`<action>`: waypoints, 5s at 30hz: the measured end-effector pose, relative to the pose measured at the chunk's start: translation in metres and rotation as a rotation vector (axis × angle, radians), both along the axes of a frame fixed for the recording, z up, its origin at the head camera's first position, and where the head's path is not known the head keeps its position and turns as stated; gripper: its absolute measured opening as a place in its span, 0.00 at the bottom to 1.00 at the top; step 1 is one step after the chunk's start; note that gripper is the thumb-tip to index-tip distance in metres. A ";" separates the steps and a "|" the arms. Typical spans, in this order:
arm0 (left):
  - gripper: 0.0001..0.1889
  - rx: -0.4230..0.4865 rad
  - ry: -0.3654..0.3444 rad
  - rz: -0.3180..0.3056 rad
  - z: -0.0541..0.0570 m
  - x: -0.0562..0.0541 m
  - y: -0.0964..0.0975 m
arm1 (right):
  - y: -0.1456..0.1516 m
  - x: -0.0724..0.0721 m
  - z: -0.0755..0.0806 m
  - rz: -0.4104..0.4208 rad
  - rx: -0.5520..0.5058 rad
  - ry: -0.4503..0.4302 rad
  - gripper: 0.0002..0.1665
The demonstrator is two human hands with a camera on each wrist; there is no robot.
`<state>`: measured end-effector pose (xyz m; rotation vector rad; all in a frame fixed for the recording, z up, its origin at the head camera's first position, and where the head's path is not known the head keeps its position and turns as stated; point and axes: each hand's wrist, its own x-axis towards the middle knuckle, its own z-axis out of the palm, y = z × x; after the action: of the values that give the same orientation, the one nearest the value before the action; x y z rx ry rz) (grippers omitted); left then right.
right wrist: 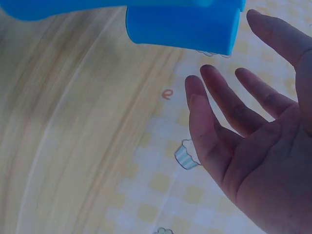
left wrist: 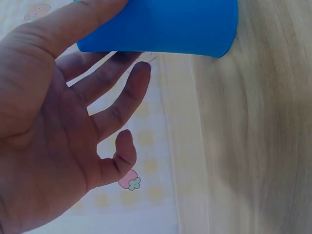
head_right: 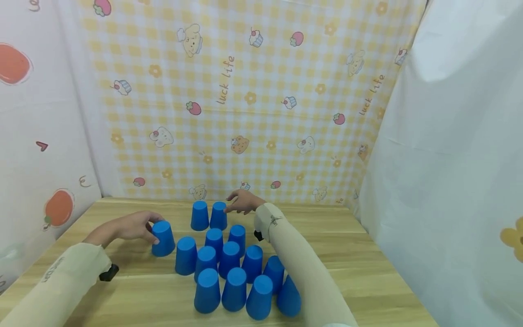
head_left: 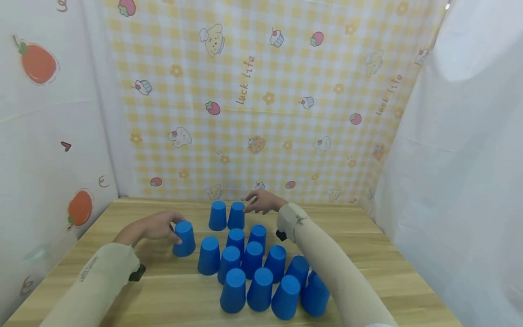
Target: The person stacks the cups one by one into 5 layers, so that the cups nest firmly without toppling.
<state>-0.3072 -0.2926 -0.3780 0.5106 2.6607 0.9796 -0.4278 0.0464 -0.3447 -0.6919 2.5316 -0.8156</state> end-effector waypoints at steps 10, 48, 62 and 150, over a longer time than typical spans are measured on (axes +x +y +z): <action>0.27 -0.003 0.085 0.020 0.002 -0.003 0.008 | 0.029 0.011 0.016 0.090 -0.003 -0.019 0.28; 0.32 0.054 0.144 0.364 -0.019 -0.036 0.043 | 0.064 0.058 -0.009 0.102 0.017 0.022 0.25; 0.33 0.111 0.112 0.426 -0.020 -0.044 0.053 | 0.062 0.057 -0.011 0.129 0.039 0.025 0.28; 0.22 0.110 0.157 -0.068 -0.013 0.032 0.072 | 0.108 0.053 0.001 0.012 -0.112 0.129 0.27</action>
<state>-0.2755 -0.2205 -0.3908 0.7250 2.7157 1.1126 -0.3749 0.1539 -0.3437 -0.8192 2.6080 -0.9426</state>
